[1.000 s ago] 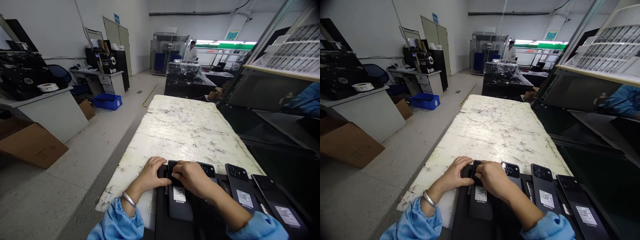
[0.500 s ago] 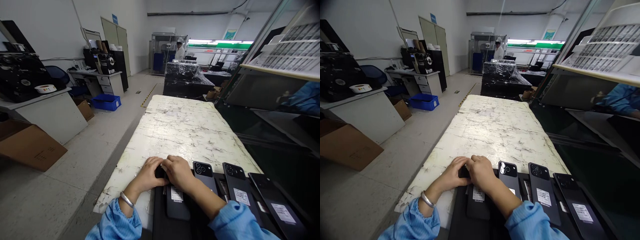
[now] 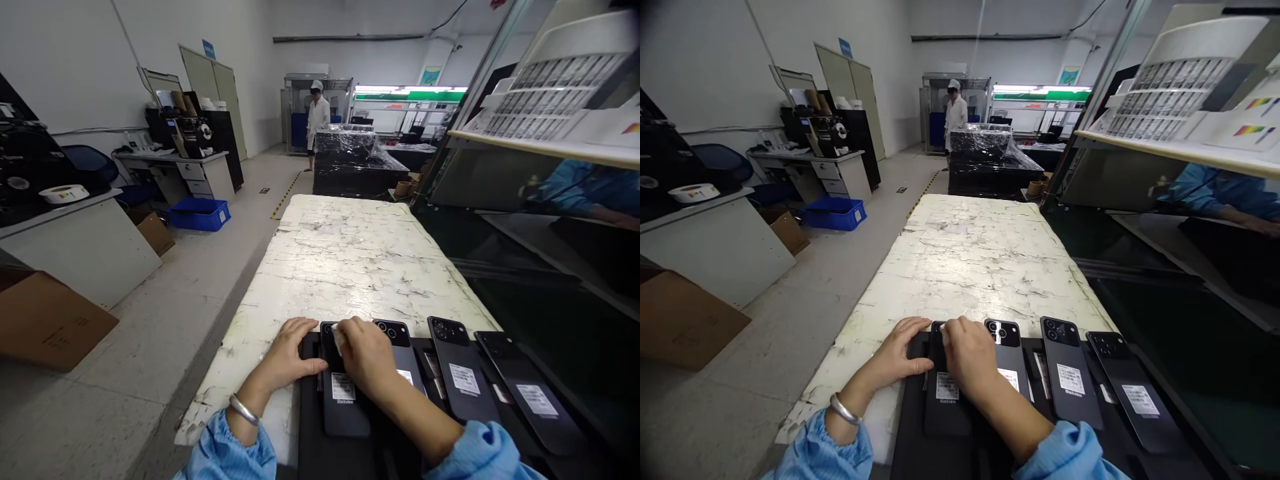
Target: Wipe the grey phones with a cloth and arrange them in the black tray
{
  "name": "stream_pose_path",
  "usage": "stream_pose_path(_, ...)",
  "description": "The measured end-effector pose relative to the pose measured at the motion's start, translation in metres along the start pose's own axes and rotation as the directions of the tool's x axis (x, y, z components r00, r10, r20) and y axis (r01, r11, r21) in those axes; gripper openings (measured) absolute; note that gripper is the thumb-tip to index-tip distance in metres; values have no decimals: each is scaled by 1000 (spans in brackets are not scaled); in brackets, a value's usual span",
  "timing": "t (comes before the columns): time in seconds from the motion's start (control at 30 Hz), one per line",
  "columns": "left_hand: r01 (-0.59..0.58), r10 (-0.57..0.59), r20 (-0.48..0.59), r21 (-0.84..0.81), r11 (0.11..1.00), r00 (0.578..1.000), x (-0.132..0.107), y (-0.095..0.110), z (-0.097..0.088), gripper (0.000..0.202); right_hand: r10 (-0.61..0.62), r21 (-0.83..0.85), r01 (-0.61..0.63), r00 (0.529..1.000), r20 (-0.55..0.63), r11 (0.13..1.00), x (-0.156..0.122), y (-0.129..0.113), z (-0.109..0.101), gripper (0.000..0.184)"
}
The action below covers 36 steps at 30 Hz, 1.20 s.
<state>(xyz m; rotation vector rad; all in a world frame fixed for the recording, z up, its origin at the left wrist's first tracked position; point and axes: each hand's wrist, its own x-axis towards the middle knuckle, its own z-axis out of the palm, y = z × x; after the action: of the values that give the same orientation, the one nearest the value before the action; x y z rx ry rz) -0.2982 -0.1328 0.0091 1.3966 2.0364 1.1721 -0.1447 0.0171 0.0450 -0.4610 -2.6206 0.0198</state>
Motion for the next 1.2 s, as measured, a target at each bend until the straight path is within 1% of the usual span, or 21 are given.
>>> stream_pose_path(0.1, -6, 6, 3, 8, 1000, 1000, -1, 0, -1, 73, -99, -40, 99, 995, 15, 994, -1, -5, 5, 15)
stream_pose_path(0.17, -9, 9, 3, 8, 1000, 1000, -1, 0, -2, 73, -79, -85, 82, 996, 33, 993, -2, 8, 0, 17)
stream_pose_path(0.27, -9, 9, 0, 2, 1000, 1000, -2, 2, -3, 72, 28, -89, -25, 999, 33, 996, -6, 41, -22, 20)
stream_pose_path(0.33, -11, 11, -2, -2, 1000, 1000, -3, 3, -4, 71, 128, -6, -128, 992, -6, 992, -11, 68, -41, 19)
stream_pose_path(0.43, -18, 18, -14, -4, 1000, 1000, -2, 3, -3, 71, 273, 173, -256, 959, -81, 951, -26, 108, -65, 20)
stream_pose_path(0.5, -23, 23, -29, -4, 1000, 999, 0, 2, -2, 70, 324, 229, -296, 941, -94, 927, -38, 130, -73, 21)
stream_pose_path(0.57, -25, 25, -55, 1, 1000, 998, 1, 0, -2, 70, 330, 252, -302, 941, -75, 919, -50, 144, -75, 21)
stream_pose_path(0.63, -20, 21, -100, 10, 1000, 995, -1, 1, -3, 64, 304, 286, -278, 951, -48, 917, -59, 151, -75, 22)
stream_pose_path(0.7, -4, 7, -165, 20, 1000, 986, -10, 10, -4, 54, 265, 313, -242, 964, -32, 918, -61, 153, -76, 22)
stream_pose_path(0.77, 5, 12, -206, 82, 997, 978, -26, 29, -1, 46, 229, 315, -214, 973, -12, 925, -56, 150, -76, 21)
stream_pose_path(0.8, -2, 35, -199, 164, 986, 979, -36, 42, 4, 45, 215, 308, -205, 977, 3, 929, -51, 146, -76, 21)
stream_pose_path(0.87, -111, 173, -120, 407, 907, 978, -53, 72, 25, 48, 189, 257, -195, 981, 50, 947, -37, 134, -74, 21)
stream_pose_path(0.9, -214, 281, -54, 516, 830, 958, -59, 85, 42, 56, 174, 207, -188, 981, 84, 960, -28, 126, -71, 22)
stream_pose_path(0.93, -365, 424, 40, 587, 723, 905, -62, 97, 63, 63, 160, 153, -177, 980, 117, 972, -20, 117, -67, 22)
stream_pose_path(0.97, -491, 565, 105, 639, 593, 818, -62, 105, 86, 63, 146, 95, -162, 977, 152, 982, -12, 107, -61, 22)
stream_pose_path(1.0, -494, 613, 110, 708, 505, 783, -60, 109, 110, 51, 136, 52, -148, 974, 178, 988, -6, 99, -56, 22)
stream_pose_path(1.03, -452, 653, 65, 773, 445, 754, -57, 110, 133, 38, 129, 21, -135, 972, 197, 991, -1, 92, -50, 22)
stream_pose_path(1.07, -408, 675, 21, 811, 420, 737, -53, 109, 153, 32, 123, 2, -127, 971, 207, 992, 2, 87, -45, 22)
stream_pose_path(1.1, -352, 684, -44, 832, 429, 728, -50, 105, 170, 27, 120, -10, -120, 970, 212, 993, 3, 86, -42, 22)
stream_pose_path(1.13, -326, 683, -72, 840, 435, 726, -47, 100, 182, 25, 117, -26, -114, 969, 218, 993, 3, 88, -39, 21)
stream_pose_path(1.2, -325, 681, -59, 847, 422, 730, -45, 91, 194, 25, 119, -60, -108, 967, 226, 992, -2, 100, -40, 21)
